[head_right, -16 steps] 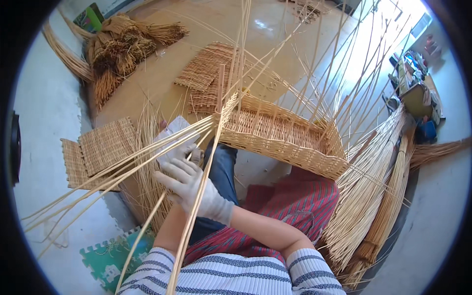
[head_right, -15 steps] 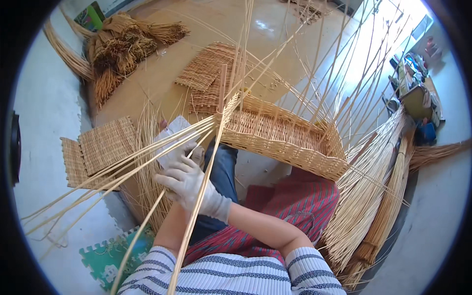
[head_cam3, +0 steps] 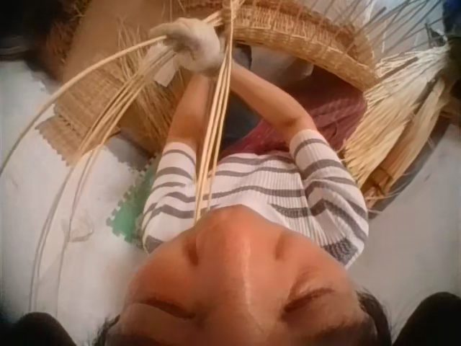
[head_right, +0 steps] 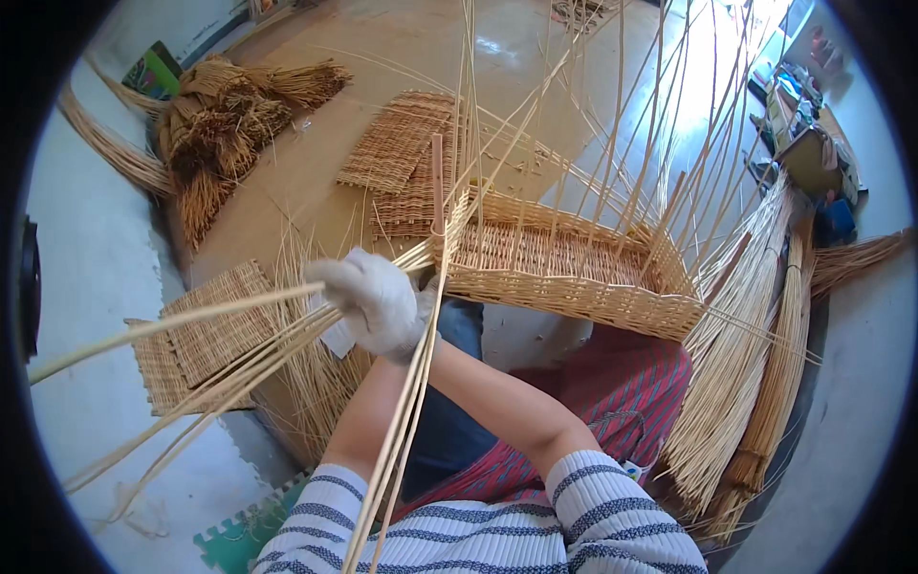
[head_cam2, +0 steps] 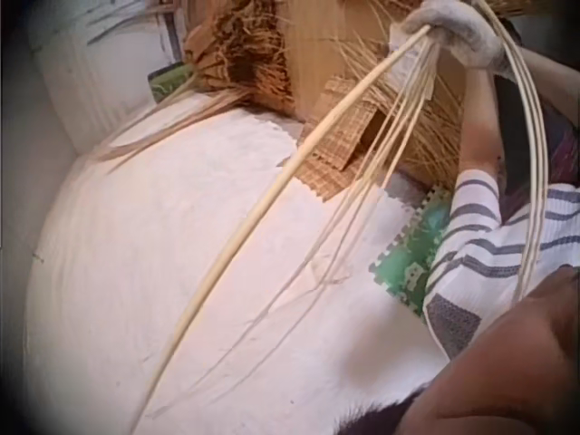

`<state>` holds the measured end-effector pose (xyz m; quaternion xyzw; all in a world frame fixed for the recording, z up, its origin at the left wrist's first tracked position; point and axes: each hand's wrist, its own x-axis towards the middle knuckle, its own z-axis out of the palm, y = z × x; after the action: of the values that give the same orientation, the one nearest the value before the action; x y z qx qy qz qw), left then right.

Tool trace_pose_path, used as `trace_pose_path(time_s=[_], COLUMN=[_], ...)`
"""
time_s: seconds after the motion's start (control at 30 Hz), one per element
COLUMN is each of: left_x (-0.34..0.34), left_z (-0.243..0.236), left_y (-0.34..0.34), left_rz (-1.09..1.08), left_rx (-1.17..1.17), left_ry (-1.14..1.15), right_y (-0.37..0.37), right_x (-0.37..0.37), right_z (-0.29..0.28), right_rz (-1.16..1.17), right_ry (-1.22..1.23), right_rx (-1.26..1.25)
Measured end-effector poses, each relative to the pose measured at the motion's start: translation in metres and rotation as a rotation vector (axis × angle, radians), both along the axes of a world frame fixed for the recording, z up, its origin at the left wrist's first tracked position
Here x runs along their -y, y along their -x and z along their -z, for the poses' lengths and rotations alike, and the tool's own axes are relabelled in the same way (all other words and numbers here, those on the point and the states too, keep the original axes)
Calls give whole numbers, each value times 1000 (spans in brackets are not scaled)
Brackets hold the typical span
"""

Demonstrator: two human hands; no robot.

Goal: The person is weaving a wicker basket using long thin strips of wood or reeds.

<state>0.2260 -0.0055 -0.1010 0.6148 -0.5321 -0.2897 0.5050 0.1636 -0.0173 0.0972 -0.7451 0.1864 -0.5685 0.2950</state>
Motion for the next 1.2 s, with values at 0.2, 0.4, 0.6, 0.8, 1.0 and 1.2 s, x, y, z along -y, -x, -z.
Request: trace_pose_path(time_s=[0.2, 0.4, 0.6, 0.8, 1.0, 1.2], left_x=[33, 12, -15, 20, 24, 18], left_z=[22, -21, -212, -118, -122, -117], left_y=[-10, -38, 6, -6, -4, -25], left_rz=[-35, 174, 531, 368, 404, 406], left_rx=[398, 473, 549, -382, -567, -606], left_ry=[-22, -75, 421, 328, 363, 357], right_y=[31, 44, 63, 65, 91, 198], right_x=[-84, -79, -80, -66, -97, -23], right_z=[49, 9, 8, -17, 4, 52], right_rz=[-270, -562, -582, -273, -194, 274], right_ry=[-53, 30, -111, -95, -247, -552], right_rx=[-430, -553, -593, -501, -498, 7])
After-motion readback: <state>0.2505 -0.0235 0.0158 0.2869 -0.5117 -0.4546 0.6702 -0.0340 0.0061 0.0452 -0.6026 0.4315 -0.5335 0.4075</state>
